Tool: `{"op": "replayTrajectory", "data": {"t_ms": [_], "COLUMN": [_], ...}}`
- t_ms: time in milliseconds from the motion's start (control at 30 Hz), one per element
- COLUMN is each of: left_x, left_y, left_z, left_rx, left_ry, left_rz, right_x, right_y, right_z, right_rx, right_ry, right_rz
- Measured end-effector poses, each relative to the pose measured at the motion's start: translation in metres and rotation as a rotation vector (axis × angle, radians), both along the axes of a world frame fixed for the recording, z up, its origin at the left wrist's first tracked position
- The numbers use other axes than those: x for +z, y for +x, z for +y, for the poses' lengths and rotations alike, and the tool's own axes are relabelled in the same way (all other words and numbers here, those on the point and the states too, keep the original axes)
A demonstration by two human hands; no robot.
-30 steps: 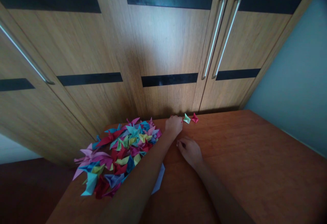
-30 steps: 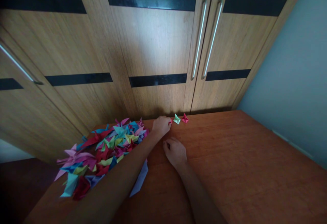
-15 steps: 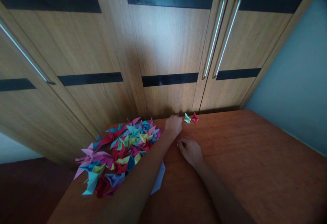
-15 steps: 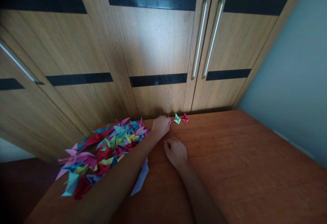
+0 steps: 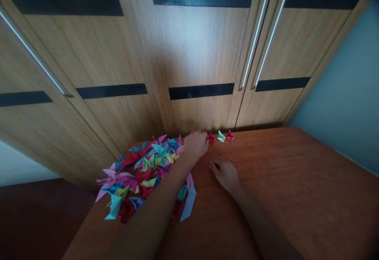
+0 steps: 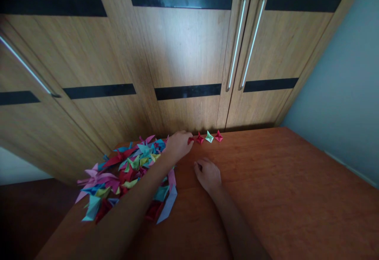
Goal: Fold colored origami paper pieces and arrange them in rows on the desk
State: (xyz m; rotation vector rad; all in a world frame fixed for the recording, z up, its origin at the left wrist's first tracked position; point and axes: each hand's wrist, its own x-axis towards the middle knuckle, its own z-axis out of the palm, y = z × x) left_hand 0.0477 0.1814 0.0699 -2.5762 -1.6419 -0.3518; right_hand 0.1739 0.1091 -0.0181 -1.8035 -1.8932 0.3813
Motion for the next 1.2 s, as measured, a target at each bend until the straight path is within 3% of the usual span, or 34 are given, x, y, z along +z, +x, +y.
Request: {"op": "replayTrajectory", "data": {"t_ms": [100, 233, 333, 467, 600, 767, 1000, 1200], "left_x": [0.015, 0.022, 0.011, -0.018, -0.046, -0.063, -0.074, -0.072], "left_y": [-0.039, -0.097, -0.136, -0.169, -0.175, -0.160, -0.148, -0.149], "left_z": [-0.031, -0.086, -0.125, -0.168, -0.192, -0.188, -0.182, -0.186], "left_rx": [0.046, 0.121, 0.162, 0.189, 0.133, 0.064, -0.016, -0.019], "left_ry": [0.019, -0.053, -0.116, -0.136, -0.093, 0.004, 0.059, 0.193], "left_rz": [0.029, 0.089, 0.053, -0.030, -0.073, -0.151, -0.221, -0.218], "right_x": [0.009, 0.023, 0.031, 0.030, 0.022, 0.018, 0.017, 0.015], "right_y": [-0.003, -0.011, -0.022, -0.040, -0.051, -0.052, -0.050, -0.049], "right_z": [-0.007, -0.025, -0.039, -0.051, -0.051, -0.048, -0.047, -0.046], "right_rx": [0.064, 0.313, 0.443, 0.491, 0.466, 0.464, 0.485, 0.486], "right_ry": [-0.037, -0.129, -0.196, -0.140, -0.082, -0.058, -0.039, -0.043], "right_rz": [-0.031, -0.009, 0.009, -0.039, -0.053, -0.032, 0.007, -0.008]}}
